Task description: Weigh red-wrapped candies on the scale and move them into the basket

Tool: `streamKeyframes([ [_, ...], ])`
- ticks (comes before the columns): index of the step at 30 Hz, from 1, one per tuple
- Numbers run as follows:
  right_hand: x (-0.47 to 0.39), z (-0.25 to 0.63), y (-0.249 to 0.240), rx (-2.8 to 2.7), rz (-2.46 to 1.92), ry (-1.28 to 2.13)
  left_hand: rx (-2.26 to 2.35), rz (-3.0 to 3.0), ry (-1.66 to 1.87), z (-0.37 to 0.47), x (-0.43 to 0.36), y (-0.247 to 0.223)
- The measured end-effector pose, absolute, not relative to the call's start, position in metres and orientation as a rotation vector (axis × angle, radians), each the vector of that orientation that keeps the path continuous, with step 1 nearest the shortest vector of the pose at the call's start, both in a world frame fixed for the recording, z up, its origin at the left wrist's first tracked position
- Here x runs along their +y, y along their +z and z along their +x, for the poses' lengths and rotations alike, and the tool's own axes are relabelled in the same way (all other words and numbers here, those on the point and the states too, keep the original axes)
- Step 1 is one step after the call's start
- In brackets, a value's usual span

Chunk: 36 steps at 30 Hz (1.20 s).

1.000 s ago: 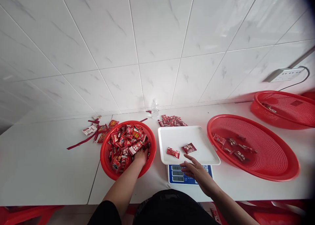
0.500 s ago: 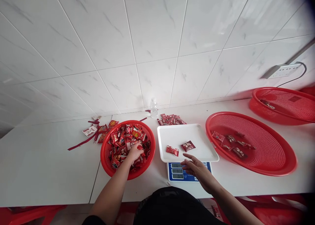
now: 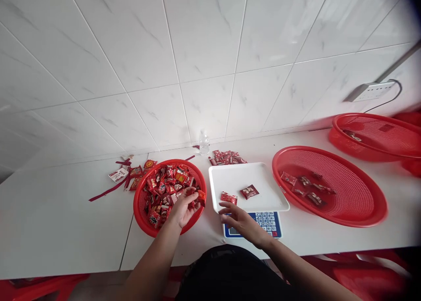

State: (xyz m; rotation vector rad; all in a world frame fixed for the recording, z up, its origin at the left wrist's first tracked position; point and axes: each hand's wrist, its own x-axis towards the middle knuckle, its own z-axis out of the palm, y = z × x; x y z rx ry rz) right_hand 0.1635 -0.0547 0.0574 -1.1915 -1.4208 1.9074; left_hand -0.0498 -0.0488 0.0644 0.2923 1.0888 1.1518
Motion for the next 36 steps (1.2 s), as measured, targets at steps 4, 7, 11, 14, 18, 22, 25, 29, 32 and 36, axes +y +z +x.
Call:
streamKeyframes([
  [4, -0.053, 0.15, 0.058, -1.42, -1.064, 1.856, 1.034, 0.492, 1.014, -0.012, -0.055, 0.072],
  [7, -0.052, 0.152, 0.057, -1.261, -1.167, 1.852, 1.048, 0.575, 0.983, 0.0, -0.055, 0.069],
  [11, -0.052, 0.166, 0.052, -1.057, -1.233, 1.895, 1.076, 0.562, 0.945, 0.003, -0.05, 0.06],
  [14, -0.049, 0.179, 0.045, -0.97, -1.308, 1.851, 1.118, 0.585, 0.918, 0.007, -0.047, 0.055],
  [18, -0.037, 0.199, 0.033, -0.887, -1.449, 1.757, 1.129, 0.584, 0.946, 0.012, -0.042, 0.052],
  [22, -0.026, 0.222, 0.02, -1.123, -1.758, 1.554, 1.161, 0.443, 0.917, 0.009, -0.04, 0.049],
  [25, -0.02, 0.231, 0.018, -1.369, -1.894, 1.315, 1.154, 0.399, 0.865, 0.005, -0.042, 0.048],
  [29, -0.01, 0.228, 0.031, -1.418, -1.736, 1.328, 1.122, 0.386, 0.845, 0.006, -0.045, 0.049],
  [32, -0.003, 0.22, 0.04, -1.374, -1.671, 1.375, 1.102, 0.41, 0.843, 0.009, -0.047, 0.05],
  [36, -0.011, 0.21, 0.044, -1.453, -1.697, 1.446, 1.042, 0.521, 0.826, 0.013, -0.052, 0.048],
])
